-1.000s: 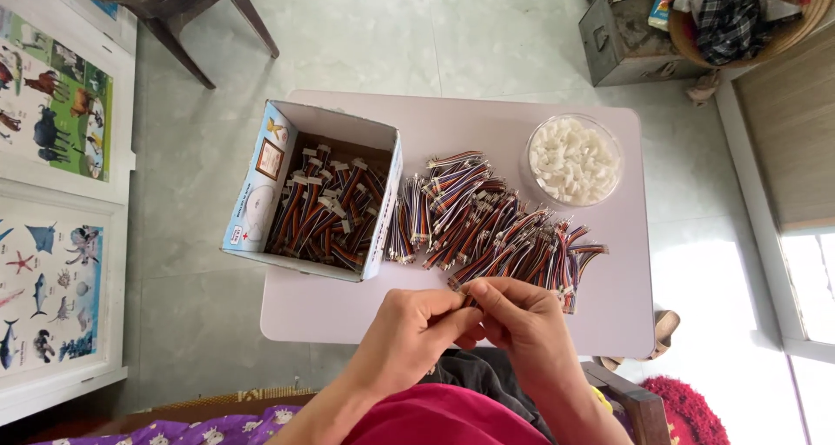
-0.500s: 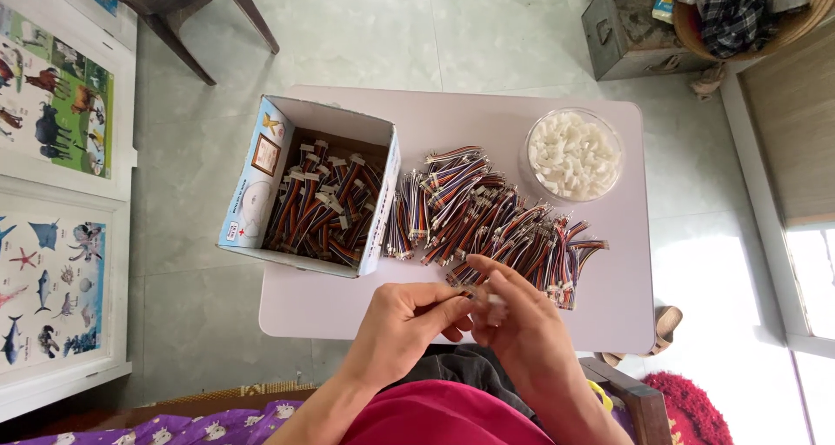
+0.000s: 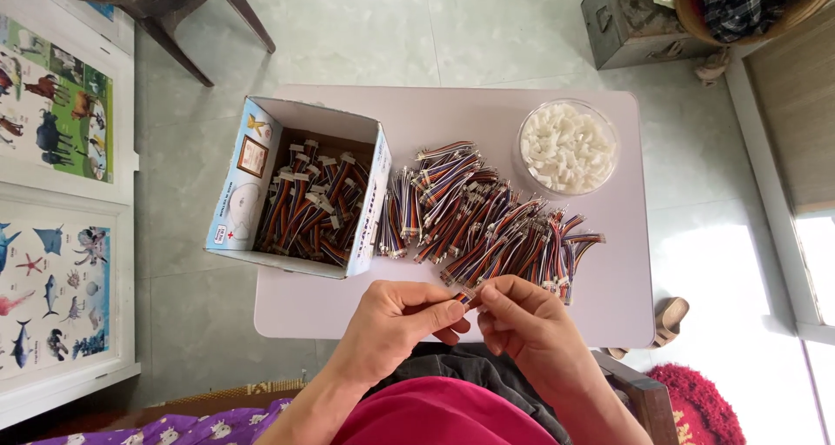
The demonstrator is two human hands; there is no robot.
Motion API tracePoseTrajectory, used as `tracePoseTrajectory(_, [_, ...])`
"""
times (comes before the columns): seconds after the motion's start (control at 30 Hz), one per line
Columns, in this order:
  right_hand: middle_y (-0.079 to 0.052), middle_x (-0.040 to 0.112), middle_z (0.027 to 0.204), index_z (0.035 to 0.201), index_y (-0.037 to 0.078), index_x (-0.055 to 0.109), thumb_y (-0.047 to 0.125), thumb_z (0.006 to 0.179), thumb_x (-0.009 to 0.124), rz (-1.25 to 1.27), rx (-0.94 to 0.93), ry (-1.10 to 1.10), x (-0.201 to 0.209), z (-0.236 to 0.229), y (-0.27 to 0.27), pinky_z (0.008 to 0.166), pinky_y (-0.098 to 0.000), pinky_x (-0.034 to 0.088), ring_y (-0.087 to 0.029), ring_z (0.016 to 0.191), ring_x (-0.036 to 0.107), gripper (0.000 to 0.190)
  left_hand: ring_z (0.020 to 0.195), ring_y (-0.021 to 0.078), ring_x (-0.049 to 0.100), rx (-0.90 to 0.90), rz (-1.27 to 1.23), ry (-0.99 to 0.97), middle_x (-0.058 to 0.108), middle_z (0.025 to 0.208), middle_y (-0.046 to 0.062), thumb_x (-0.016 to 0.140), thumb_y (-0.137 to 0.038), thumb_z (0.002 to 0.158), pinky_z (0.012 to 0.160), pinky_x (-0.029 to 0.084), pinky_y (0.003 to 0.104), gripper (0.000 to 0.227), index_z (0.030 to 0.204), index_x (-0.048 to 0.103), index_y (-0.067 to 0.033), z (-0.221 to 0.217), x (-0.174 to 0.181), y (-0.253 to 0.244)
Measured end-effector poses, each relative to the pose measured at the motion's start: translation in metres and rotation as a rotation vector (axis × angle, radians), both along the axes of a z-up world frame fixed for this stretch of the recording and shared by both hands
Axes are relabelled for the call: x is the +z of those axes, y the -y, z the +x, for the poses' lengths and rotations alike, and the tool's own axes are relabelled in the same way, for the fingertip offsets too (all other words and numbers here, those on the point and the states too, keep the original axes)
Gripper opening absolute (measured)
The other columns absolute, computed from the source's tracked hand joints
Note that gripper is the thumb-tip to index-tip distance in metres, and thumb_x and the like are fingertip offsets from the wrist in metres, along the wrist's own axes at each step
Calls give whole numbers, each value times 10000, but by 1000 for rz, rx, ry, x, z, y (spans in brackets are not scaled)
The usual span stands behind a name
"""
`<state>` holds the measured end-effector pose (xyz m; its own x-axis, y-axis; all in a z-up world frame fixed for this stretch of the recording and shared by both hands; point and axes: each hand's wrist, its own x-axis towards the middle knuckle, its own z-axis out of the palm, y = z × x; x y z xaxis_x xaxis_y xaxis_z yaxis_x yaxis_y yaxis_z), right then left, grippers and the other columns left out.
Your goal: Assembling wire bundles by attaching plastic connectors to the ends
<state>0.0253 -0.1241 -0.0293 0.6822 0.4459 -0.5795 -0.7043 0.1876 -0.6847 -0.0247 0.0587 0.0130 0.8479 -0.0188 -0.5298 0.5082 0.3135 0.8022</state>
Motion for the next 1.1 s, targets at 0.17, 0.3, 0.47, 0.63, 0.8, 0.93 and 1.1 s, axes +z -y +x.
tracePoseTrajectory(0.17, [-150,636,731,1058,-86,697,93,882,623,-57,3,-102,5,4,4,599,-299,508,-186,645,592,262,687,217,720,-20,-3,18,756,786,168,703,-96,824,656,630,287,204,953,779,42,-1,-5,2])
tracePoseTrajectory(0.3, [-217,682,781,1095,-87,666,-38,855,586,46,12,-137,-7,4,14,679,-311,543,-231,706,652,258,618,193,715,-25,26,-77,771,762,177,711,-118,832,451,437,191,186,917,796,24,0,-1,3])
tracePoseTrajectory(0.47, [-249,707,992,1113,-63,625,-34,829,619,93,25,-149,1,1,10,721,-372,537,-300,785,663,285,622,181,706,-136,0,-71,767,763,154,716,-112,846,466,415,209,150,881,788,14,-7,-3,1])
tracePoseTrajectory(0.63, [-218,667,809,947,-79,659,-29,819,669,176,107,-39,8,-1,12,683,-397,543,-335,669,643,138,651,226,700,-174,-106,-75,759,823,213,726,-90,817,601,591,247,210,966,773,51,-4,-8,4])
tracePoseTrajectory(0.8, [-132,681,937,1092,-70,670,-94,802,642,195,53,-212,-21,-3,26,746,-374,573,-256,758,669,291,679,193,669,-273,-116,-29,746,816,184,714,-127,832,662,598,257,221,958,759,49,0,3,1])
tracePoseTrajectory(0.93, [-76,638,769,1157,-74,677,-25,788,684,136,75,-203,-16,-2,24,631,-296,543,-208,663,640,372,644,176,652,-325,-76,-51,734,785,163,709,-110,847,649,573,243,183,934,760,42,3,8,-3])
tracePoseTrajectory(1.1, [-184,717,796,966,-116,724,37,796,711,49,280,-177,-5,6,24,610,-271,522,-207,661,641,229,656,126,660,-466,80,-34,754,802,90,705,-141,863,651,558,206,148,917,780,-26,10,14,-8])
